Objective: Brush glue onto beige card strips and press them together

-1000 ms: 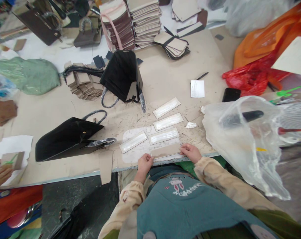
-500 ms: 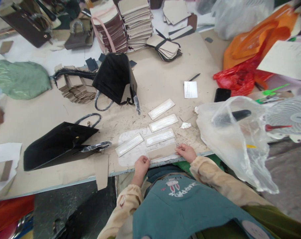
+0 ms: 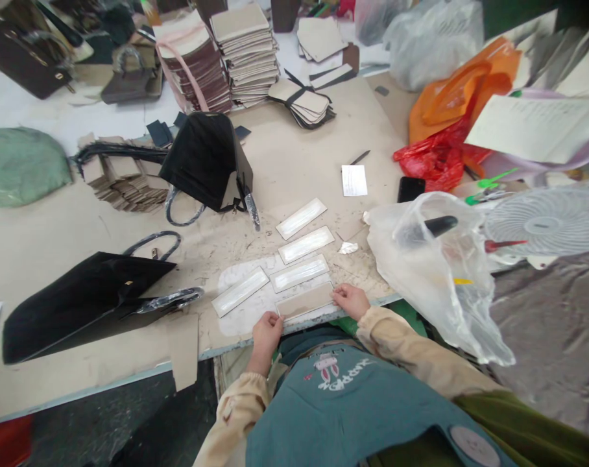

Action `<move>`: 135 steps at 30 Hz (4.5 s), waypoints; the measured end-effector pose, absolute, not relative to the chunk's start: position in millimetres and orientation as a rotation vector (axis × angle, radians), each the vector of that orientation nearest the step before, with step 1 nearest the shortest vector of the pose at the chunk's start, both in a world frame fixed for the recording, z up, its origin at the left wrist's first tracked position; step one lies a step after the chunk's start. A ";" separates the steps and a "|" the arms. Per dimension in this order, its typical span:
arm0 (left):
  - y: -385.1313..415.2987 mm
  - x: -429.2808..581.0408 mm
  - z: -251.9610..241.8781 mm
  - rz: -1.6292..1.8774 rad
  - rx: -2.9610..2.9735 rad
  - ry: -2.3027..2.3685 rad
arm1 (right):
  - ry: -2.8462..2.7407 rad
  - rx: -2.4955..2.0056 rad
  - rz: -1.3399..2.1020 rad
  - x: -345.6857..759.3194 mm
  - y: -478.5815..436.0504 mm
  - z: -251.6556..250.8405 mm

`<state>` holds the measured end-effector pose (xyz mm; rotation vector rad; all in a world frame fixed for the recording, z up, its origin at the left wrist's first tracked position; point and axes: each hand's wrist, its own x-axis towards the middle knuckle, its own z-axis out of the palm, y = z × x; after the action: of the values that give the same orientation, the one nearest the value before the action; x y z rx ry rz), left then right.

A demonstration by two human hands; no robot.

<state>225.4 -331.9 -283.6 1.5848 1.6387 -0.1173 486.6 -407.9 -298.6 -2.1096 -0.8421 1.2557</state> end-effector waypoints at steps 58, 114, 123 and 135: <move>-342.9 219.0 -291.8 0.005 1.629 1.579 | -1.323 -2.443 1.071 492.1 -399.5 -288.9; -336.5 225.8 -288.3 -0.122 1.623 1.656 | -1.247 -2.428 1.114 488.8 -399.0 -285.2; -336.3 226.5 -288.9 -0.106 1.616 1.646 | -1.260 -2.449 1.103 488.9 -397.6 -283.6; -338.0 211.8 -281.4 0.069 1.819 1.516 | -1.289 -2.426 1.111 489.6 -397.4 -283.9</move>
<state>211.8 -338.0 -281.4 1.8195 1.5162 0.0692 489.6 -397.4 -283.9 -2.4262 -1.2890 1.1114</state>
